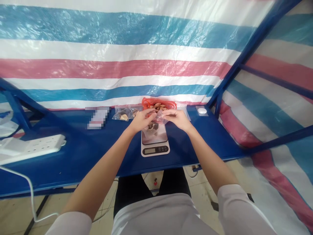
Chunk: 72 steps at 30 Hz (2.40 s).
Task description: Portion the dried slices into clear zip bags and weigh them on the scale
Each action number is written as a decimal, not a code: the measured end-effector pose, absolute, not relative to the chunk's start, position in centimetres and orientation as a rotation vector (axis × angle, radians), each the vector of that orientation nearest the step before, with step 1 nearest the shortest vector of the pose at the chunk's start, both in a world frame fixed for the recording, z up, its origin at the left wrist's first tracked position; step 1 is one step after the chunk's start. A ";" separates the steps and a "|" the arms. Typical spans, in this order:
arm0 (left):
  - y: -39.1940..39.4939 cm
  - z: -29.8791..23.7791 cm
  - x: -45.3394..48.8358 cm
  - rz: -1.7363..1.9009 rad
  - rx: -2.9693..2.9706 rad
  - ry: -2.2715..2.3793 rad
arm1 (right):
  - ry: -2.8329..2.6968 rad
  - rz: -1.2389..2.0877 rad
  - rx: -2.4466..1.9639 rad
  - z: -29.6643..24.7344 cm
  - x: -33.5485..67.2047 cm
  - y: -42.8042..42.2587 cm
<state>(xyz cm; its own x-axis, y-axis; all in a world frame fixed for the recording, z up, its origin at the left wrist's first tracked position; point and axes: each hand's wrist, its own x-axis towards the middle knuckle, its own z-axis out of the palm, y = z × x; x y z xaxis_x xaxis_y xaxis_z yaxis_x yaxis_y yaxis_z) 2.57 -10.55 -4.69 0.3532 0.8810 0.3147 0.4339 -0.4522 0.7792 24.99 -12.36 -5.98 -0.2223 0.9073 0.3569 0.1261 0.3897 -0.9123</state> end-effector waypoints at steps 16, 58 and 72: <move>-10.8 -5.4 4.5 1.162 1.094 0.922 | -1.473 0.930 -0.914 -5.6 25.6 -11.3; -8.8 -11.0 2.8 1.438 1.150 0.860 | -1.019 1.219 -1.069 -11.3 21.9 -9.5; -8.1 -11.6 1.6 1.433 1.114 0.988 | -0.993 1.263 -1.067 -11.7 21.5 -9.4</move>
